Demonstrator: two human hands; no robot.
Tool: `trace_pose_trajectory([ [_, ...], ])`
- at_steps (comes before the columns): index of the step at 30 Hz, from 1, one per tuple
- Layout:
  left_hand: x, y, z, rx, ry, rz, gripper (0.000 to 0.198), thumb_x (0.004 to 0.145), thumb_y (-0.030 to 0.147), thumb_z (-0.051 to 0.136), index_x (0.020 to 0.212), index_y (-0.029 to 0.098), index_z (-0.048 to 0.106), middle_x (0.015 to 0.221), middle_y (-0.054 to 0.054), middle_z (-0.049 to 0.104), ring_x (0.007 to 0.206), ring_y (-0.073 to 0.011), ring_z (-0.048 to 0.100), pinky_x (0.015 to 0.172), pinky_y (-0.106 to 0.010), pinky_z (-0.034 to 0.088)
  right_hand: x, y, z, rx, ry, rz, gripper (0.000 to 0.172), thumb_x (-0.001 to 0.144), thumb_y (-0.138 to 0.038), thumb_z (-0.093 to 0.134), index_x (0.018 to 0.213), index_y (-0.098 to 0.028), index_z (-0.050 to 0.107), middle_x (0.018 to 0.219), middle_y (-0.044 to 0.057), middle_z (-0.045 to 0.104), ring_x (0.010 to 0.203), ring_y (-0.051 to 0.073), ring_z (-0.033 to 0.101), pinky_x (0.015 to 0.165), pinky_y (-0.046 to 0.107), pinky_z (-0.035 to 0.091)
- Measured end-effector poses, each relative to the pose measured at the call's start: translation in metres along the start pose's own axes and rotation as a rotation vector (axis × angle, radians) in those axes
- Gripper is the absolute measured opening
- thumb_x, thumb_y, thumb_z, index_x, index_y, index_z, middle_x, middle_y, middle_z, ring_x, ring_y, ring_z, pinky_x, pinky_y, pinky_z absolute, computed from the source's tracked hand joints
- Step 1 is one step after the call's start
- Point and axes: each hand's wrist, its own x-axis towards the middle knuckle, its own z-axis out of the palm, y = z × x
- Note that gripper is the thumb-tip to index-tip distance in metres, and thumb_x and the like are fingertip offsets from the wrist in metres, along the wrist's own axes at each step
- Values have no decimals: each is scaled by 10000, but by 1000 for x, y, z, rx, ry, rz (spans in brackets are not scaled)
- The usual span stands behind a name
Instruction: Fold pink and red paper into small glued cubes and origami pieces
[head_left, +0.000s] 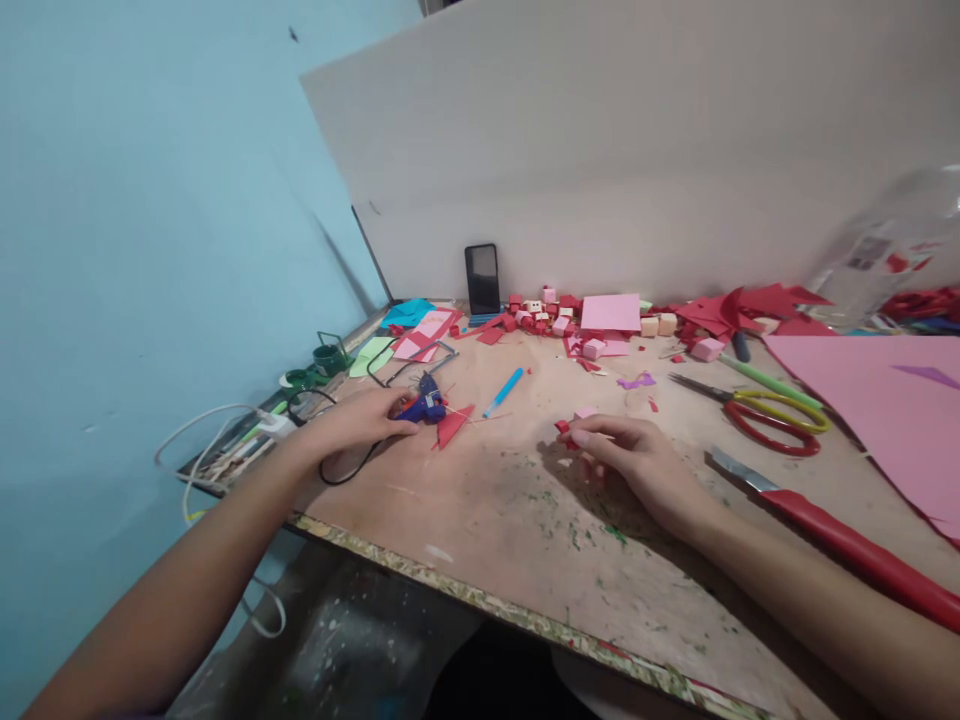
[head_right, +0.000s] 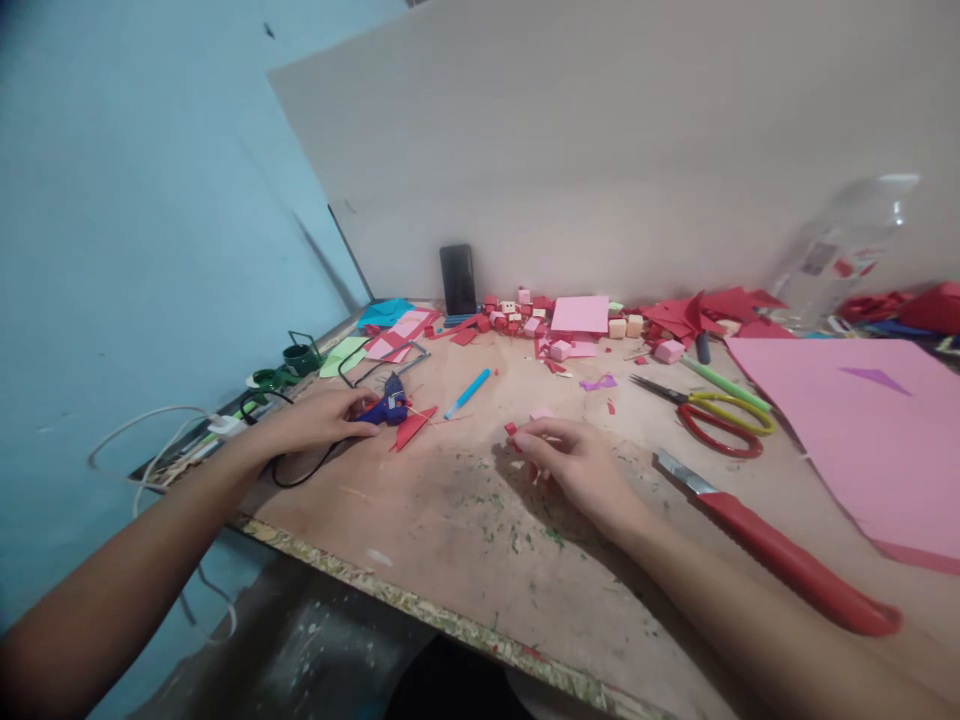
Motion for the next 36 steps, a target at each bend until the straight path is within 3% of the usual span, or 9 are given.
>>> trace_pose_trajectory([
  [4, -7, 2, -6, -59, 34, 11, 433, 873, 586, 608, 1063, 211, 713, 1074, -95, 745, 975, -305, 645, 820, -344, 446, 0, 0, -1, -36, -4, 10, 376, 840, -549, 741, 795, -177, 730, 649, 24, 638, 596, 156, 574, 566, 285, 452],
  [7, -13, 5, -11, -133, 111, -7, 454, 892, 602, 580, 1172, 259, 682, 1137, -21, 724, 1081, -309, 611, 878, -354, 439, 0, 0, -1, -41, -13, 5, 373, 843, -546, 735, 801, -176, 730, 645, 25, 642, 588, 160, 579, 568, 292, 459],
  [9, -16, 9, -11, -398, 159, -17, 453, 871, 583, 638, 1181, 253, 656, 1067, -11, 712, 1047, -278, 605, 868, -345, 446, 0, 0, -1, -35, -17, -2, 375, 833, -549, 741, 797, -177, 730, 646, 23, 641, 574, 156, 573, 557, 290, 462],
  [12, -12, 20, -8, -1000, 186, 30, 421, 765, 510, 793, 977, 187, 626, 785, -17, 624, 774, -187, 562, 744, -316, 455, 1, 0, 0, -32, 1, -8, 408, 808, -578, 752, 787, -171, 732, 648, 20, 629, 570, 151, 566, 552, 283, 462],
  [14, -5, 30, -6, -1144, 193, 77, 441, 705, 508, 841, 813, 182, 565, 664, 18, 525, 633, -134, 477, 642, -286, 423, 1, 0, 1, -37, 13, 2, 437, 798, -598, 751, 795, -162, 737, 645, 21, 624, 570, 150, 565, 557, 282, 459],
  [18, 14, 54, -6, -1208, 180, 138, 447, 756, 431, 827, 622, 182, 481, 541, 45, 413, 504, -83, 359, 513, -252, 315, 0, -1, 3, -35, 21, 15, 454, 800, -593, 744, 886, -148, 768, 640, 24, 637, 554, 147, 559, 557, 284, 454],
  [23, 34, 64, 9, -1295, 98, 205, 431, 742, 467, 815, 600, 160, 548, 538, 30, 456, 473, -71, 383, 506, -246, 372, 1, 2, 1, -13, 61, 33, 493, 802, -557, 759, 1074, -148, 791, 699, 35, 664, 583, 151, 577, 573, 291, 498],
  [30, 39, 52, 30, -1341, 39, 204, 385, 818, 474, 787, 685, 151, 624, 554, 10, 539, 517, -96, 497, 549, -236, 454, 0, 6, 1, -116, 67, 3, 467, 862, -505, 717, 1195, -183, 775, 1244, 151, 710, 604, 127, 623, 561, 307, 564],
  [36, 34, 65, 43, -1353, 36, 202, 374, 811, 490, 784, 742, 147, 652, 566, 6, 565, 450, -84, 440, 434, -225, 319, -3, 7, 7, -285, 79, -152, 416, 943, -395, 641, 1310, -212, 709, 1521, 122, 555, 913, 198, 725, 724, 337, 644],
])
